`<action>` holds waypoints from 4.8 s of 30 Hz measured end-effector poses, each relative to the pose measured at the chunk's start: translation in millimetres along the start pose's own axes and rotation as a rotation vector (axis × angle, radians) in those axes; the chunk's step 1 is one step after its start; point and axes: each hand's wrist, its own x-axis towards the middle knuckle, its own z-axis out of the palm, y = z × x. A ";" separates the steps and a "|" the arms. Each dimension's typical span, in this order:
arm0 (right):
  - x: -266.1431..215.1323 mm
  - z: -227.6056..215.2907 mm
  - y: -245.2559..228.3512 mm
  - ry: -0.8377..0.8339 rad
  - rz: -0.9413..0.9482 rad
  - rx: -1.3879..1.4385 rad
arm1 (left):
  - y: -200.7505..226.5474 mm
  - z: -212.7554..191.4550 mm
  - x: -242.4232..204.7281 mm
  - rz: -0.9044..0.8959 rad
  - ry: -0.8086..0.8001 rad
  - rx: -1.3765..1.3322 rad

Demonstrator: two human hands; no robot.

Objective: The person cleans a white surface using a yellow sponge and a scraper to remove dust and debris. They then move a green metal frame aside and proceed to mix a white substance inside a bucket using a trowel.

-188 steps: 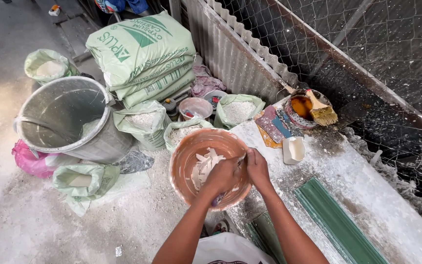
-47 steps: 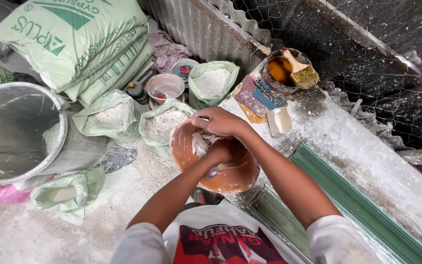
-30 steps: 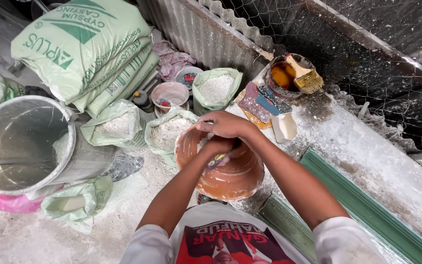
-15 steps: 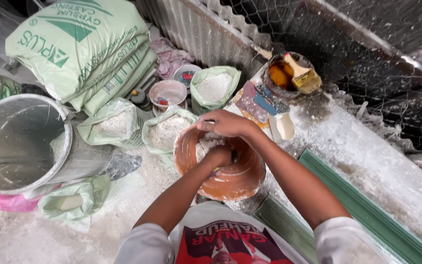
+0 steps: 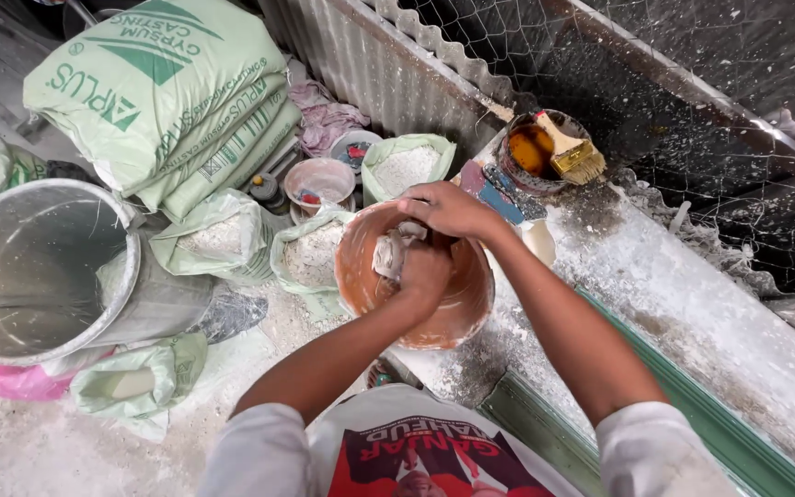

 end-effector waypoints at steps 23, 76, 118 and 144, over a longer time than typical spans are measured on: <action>2.4 -10.8 30.2 -0.066 0.034 0.145 | -22.0 -52.8 -9.9 0.080 -0.139 -0.397; -30.9 -4.9 5.0 0.200 0.102 0.100 | -144.9 -40.3 -122.5 0.144 -0.352 -0.560; -55.3 59.8 16.9 0.176 0.579 0.931 | -116.0 42.3 -161.5 -0.822 0.424 -2.556; 121.8 143.6 83.2 0.292 0.376 1.411 | -234.2 -170.7 -160.7 -0.589 0.263 -1.051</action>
